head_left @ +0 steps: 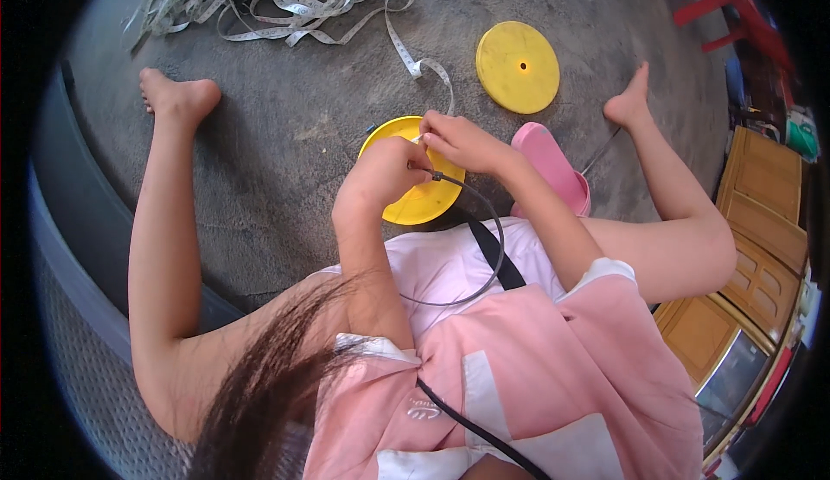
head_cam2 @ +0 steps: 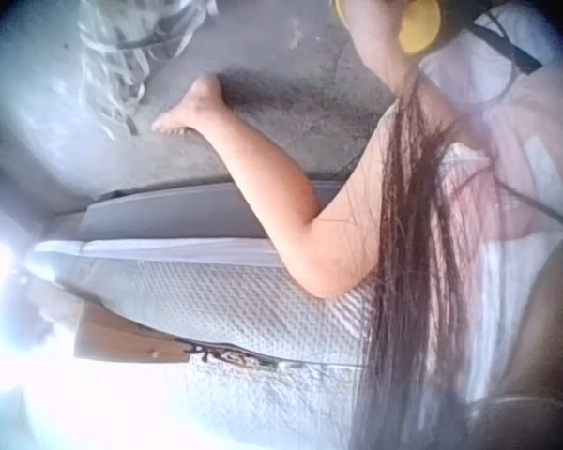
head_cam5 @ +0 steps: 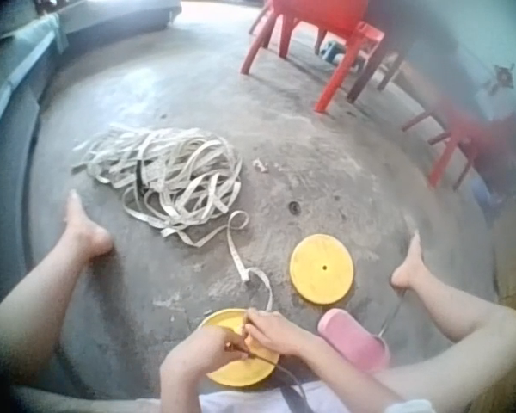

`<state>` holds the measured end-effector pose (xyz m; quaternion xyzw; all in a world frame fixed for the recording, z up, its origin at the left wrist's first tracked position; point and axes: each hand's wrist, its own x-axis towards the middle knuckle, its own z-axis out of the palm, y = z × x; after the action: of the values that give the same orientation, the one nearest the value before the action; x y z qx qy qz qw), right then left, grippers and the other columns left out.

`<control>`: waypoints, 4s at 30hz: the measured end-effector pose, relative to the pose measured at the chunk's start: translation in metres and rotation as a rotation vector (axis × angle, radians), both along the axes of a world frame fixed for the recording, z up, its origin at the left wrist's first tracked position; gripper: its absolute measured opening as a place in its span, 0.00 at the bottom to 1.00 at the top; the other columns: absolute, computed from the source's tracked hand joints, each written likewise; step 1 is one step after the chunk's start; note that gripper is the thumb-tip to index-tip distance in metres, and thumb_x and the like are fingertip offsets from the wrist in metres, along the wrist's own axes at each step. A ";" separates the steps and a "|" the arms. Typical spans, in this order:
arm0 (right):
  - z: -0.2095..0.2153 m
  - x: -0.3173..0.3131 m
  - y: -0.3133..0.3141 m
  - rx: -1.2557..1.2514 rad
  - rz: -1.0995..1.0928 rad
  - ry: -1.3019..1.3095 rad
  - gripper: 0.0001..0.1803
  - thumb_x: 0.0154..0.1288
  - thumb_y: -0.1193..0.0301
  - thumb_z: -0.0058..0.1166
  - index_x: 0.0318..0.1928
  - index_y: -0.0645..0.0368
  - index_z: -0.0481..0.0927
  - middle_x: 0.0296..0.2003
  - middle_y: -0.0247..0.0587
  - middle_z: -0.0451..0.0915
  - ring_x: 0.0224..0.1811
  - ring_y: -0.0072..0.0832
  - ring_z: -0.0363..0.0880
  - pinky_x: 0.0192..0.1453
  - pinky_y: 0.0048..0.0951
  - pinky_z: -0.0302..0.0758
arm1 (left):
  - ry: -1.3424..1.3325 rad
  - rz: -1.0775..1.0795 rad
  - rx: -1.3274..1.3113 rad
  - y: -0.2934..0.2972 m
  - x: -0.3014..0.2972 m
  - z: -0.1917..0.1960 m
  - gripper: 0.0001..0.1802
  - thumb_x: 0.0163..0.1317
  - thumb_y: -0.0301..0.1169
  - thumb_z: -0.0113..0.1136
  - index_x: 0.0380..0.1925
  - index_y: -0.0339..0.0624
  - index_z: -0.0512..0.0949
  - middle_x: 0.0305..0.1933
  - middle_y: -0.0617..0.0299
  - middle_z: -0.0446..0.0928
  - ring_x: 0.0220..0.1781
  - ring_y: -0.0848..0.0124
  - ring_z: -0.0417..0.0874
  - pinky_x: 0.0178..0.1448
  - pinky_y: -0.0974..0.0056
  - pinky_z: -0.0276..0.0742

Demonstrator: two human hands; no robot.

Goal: The person assembles a measuring tape by fitting the tape and inner mechanism into the casing, securing the outer rim, and closing the casing with the cover by hand.

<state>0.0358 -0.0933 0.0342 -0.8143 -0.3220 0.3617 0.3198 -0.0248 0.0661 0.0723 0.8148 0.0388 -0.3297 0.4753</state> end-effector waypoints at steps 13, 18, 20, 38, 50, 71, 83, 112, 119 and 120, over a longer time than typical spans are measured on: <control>0.072 0.011 0.007 0.555 -0.314 -0.173 0.13 0.47 0.80 0.48 0.36 0.56 0.76 0.25 0.38 0.73 0.27 0.23 0.71 0.31 0.21 0.67 | -0.444 0.517 -0.288 0.005 -0.001 0.056 0.11 0.34 0.17 0.61 0.19 0.34 0.70 0.25 0.60 0.74 0.24 0.79 0.72 0.28 0.76 0.66; 0.105 0.010 -0.002 0.623 -0.204 -0.136 0.14 0.45 0.80 0.50 0.37 0.63 0.75 0.26 0.39 0.72 0.29 0.25 0.70 0.31 0.20 0.65 | -0.692 0.381 -0.234 0.010 -0.003 0.077 0.12 0.30 0.17 0.63 0.17 0.34 0.69 0.25 0.57 0.74 0.27 0.73 0.75 0.31 0.74 0.69; 0.113 0.010 -0.002 0.667 -0.129 -0.119 0.13 0.46 0.77 0.51 0.37 0.64 0.75 0.27 0.40 0.71 0.29 0.26 0.70 0.31 0.20 0.65 | -0.791 0.324 -0.231 0.012 -0.004 0.082 0.12 0.29 0.18 0.63 0.17 0.34 0.69 0.24 0.55 0.74 0.27 0.71 0.75 0.31 0.73 0.69; 0.123 0.012 0.008 0.746 -0.208 -0.187 0.11 0.40 0.83 0.54 0.30 0.63 0.74 0.25 0.39 0.74 0.29 0.28 0.73 0.32 0.22 0.67 | -0.746 0.283 -0.250 0.009 0.000 0.086 0.12 0.31 0.21 0.64 0.18 0.34 0.71 0.24 0.56 0.75 0.25 0.73 0.75 0.26 0.75 0.68; 0.121 0.013 0.001 0.849 -0.190 -0.142 0.08 0.37 0.82 0.55 0.24 0.60 0.74 0.24 0.36 0.75 0.27 0.28 0.73 0.30 0.23 0.68 | -0.793 0.288 -0.329 0.009 -0.001 0.079 0.12 0.31 0.23 0.65 0.18 0.33 0.71 0.25 0.54 0.75 0.27 0.71 0.76 0.28 0.74 0.69; 0.120 0.015 -0.002 0.835 -0.058 -0.235 0.07 0.38 0.81 0.55 0.23 0.59 0.75 0.23 0.37 0.76 0.24 0.30 0.70 0.30 0.24 0.65 | -0.676 0.290 -0.382 0.012 0.001 0.078 0.12 0.35 0.23 0.63 0.19 0.33 0.70 0.24 0.54 0.75 0.28 0.71 0.75 0.31 0.74 0.68; 0.097 0.015 -0.001 0.797 -0.332 0.372 0.06 0.47 0.79 0.53 0.28 0.64 0.71 0.28 0.36 0.73 0.34 0.22 0.72 0.40 0.18 0.66 | -0.643 0.372 -0.353 -0.001 0.006 0.063 0.09 0.43 0.19 0.55 0.28 0.33 0.72 0.31 0.60 0.72 0.25 0.80 0.70 0.27 0.79 0.64; 0.011 -0.010 -0.014 0.135 -0.427 -0.261 0.13 0.40 0.67 0.56 0.28 0.56 0.69 0.28 0.37 0.72 0.32 0.36 0.72 0.33 0.31 0.69 | -0.478 0.286 -0.210 -0.028 0.029 -0.044 0.07 0.44 0.23 0.54 0.27 0.37 0.74 0.25 0.57 0.71 0.24 0.65 0.73 0.29 0.68 0.68; -0.002 -0.011 -0.017 0.165 -0.400 -0.550 0.10 0.41 0.70 0.54 0.25 0.56 0.69 0.25 0.35 0.72 0.28 0.34 0.73 0.30 0.29 0.70 | -0.271 0.370 -0.336 -0.030 0.033 -0.052 0.07 0.44 0.23 0.55 0.27 0.37 0.74 0.27 0.56 0.74 0.29 0.69 0.76 0.33 0.70 0.70; -0.008 -0.011 -0.016 0.161 -0.398 -0.581 0.08 0.41 0.71 0.54 0.24 0.56 0.69 0.25 0.35 0.72 0.27 0.33 0.73 0.30 0.29 0.70 | -0.265 0.372 -0.337 -0.027 0.031 -0.058 0.07 0.44 0.23 0.55 0.27 0.37 0.74 0.27 0.56 0.74 0.29 0.69 0.76 0.33 0.70 0.70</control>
<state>0.0244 -0.1095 0.0259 -0.9020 -0.2623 0.0191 0.3423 0.0058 0.0393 0.0145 0.7390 0.0699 -0.1292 0.6575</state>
